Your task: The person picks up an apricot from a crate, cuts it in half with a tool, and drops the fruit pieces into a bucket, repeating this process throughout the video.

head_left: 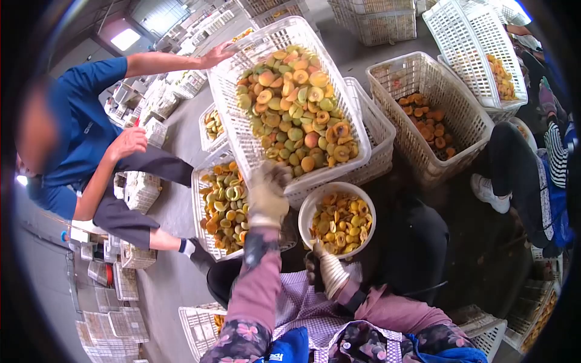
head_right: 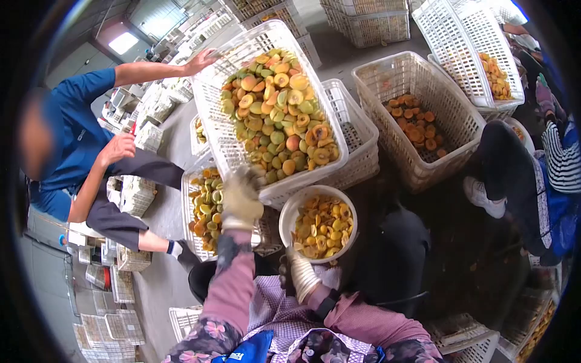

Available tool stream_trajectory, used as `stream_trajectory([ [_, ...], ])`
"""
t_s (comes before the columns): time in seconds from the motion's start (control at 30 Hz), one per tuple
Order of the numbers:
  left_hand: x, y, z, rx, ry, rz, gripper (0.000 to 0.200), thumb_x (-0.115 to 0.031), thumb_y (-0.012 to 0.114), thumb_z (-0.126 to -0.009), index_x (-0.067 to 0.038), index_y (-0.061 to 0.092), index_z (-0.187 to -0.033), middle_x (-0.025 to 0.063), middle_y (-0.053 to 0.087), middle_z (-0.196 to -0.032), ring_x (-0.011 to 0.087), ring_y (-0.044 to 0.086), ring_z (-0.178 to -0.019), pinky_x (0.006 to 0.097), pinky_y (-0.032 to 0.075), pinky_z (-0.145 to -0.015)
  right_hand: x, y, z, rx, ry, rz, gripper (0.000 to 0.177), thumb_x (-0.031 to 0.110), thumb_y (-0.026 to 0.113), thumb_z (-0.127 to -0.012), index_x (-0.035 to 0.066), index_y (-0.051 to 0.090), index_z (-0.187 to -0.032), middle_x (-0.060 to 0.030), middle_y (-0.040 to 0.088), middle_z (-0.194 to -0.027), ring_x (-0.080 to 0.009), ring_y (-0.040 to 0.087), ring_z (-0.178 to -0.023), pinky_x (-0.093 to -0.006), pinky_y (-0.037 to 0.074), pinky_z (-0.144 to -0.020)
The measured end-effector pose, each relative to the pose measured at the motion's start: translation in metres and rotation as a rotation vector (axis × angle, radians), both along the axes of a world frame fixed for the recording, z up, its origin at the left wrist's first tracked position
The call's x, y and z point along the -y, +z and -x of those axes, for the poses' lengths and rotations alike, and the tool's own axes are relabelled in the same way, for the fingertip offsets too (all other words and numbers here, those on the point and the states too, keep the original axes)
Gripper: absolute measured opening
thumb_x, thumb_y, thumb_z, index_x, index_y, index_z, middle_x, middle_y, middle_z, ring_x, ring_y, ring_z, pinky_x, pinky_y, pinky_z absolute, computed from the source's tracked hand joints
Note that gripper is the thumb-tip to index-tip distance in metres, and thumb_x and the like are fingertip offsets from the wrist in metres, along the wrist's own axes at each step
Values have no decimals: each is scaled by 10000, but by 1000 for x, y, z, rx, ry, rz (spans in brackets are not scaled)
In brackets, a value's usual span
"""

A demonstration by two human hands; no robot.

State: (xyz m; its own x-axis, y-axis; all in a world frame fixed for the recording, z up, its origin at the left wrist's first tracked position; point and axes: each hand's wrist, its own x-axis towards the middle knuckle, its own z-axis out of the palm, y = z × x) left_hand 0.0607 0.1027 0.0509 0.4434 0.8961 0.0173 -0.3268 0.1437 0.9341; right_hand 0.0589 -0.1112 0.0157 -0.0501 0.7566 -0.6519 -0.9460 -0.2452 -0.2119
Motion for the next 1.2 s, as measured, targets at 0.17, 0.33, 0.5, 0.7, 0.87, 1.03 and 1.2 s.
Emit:
stream_trajectory([
  [0.17, -110, -116, -97, -1488, -585, -800, 439, -315, 504, -836, -55, 501, -1190, 244, 560, -1153, 393, 531, -1078, 406, 442, -874, -10, 8, -5, 139, -106, -1, 366, 469, 514, -886, 116, 512, -791, 12, 457, -558, -116, 403, -450, -253, 347, -418],
  [0.33, -100, -98, -82, -1028, -757, -550, 490, -232, 594, -806, -43, 455, -1236, 151, 609, -947, 267, 587, -858, 344, 467, -779, -12, 3, -4, 212, -134, -97, 376, 483, 505, -887, 116, 506, -804, 8, 469, -558, -116, 419, -429, -245, 342, -399],
  [0.5, 0, -88, 11, -387, -356, -446, 473, -121, 698, -674, -38, 505, -1098, 66, 540, -930, 209, 531, -818, 298, 444, -774, -18, -19, -9, 704, -356, -161, 344, 419, 523, -892, 77, 508, -925, -20, 492, -600, -130, 436, -459, -266, 367, -428],
  [0.7, 116, -29, 39, -231, -249, -322, 269, -174, 540, -823, -29, 522, -1049, 50, 585, -930, 121, 543, -881, 247, 436, -812, -14, -40, 0, 1070, -151, -150, 443, 398, 485, -894, -19, 511, -1039, -263, 599, -812, -398, 591, -778, -430, 452, -681],
  [0.87, 117, -49, 56, -419, -159, -417, 209, -215, 535, -823, -27, 569, -909, 51, 591, -821, 135, 574, -770, 254, 466, -717, 4, -11, -6, 1324, 77, -106, 438, 382, 468, -894, -22, 500, -1059, -287, 600, -826, -433, 590, -811, -468, 458, -691],
  [1.03, 109, -61, 69, -459, -147, -467, 248, -251, 541, -830, -11, 580, -883, 50, 602, -761, 136, 575, -698, 273, 469, -643, 12, 10, -12, 1530, 309, -88, 440, 382, 444, -899, -27, 507, -1048, -290, 601, -810, -442, 591, -804, -473, 461, -688],
  [1.2, 105, -54, 76, -411, -214, -254, 364, -338, 523, -890, 23, 575, -903, 45, 614, -809, 111, 568, -728, 274, 469, -656, 3, -27, -1, 1339, 264, -200, 447, 392, 438, -900, -31, 533, -1005, -296, 599, -792, -445, 592, -802, -478, 467, -701],
])
